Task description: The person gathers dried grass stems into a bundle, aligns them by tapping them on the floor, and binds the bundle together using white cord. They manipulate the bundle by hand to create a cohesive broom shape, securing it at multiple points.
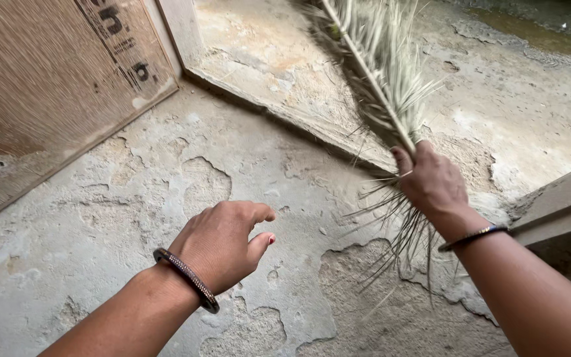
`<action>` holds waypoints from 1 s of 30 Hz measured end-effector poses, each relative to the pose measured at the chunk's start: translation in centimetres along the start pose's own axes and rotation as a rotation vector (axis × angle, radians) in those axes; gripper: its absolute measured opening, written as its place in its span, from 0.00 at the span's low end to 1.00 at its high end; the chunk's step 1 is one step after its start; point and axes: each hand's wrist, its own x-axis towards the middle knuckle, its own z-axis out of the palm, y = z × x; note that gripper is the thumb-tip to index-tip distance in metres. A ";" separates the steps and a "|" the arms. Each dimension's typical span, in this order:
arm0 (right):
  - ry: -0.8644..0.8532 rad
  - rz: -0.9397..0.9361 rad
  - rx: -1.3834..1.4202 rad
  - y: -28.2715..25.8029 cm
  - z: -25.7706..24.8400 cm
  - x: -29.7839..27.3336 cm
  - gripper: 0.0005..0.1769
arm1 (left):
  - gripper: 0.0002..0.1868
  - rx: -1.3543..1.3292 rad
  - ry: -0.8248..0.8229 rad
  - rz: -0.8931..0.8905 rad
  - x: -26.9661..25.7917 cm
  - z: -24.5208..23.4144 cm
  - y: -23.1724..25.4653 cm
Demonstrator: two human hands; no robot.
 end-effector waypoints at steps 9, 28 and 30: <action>-0.569 -0.550 -0.105 -1.9 9.4 -4.9 0.30 | 0.17 0.014 -0.047 -0.058 -0.2 -0.5 0.2; -0.432 -0.346 0.041 -4.6 6.5 -4.4 0.23 | 0.20 -0.028 0.149 0.075 0.5 -0.6 -0.9; -0.581 -0.300 -0.122 -4.3 6.8 -4.1 0.24 | 0.20 -0.006 0.098 0.030 0.2 -0.4 -0.8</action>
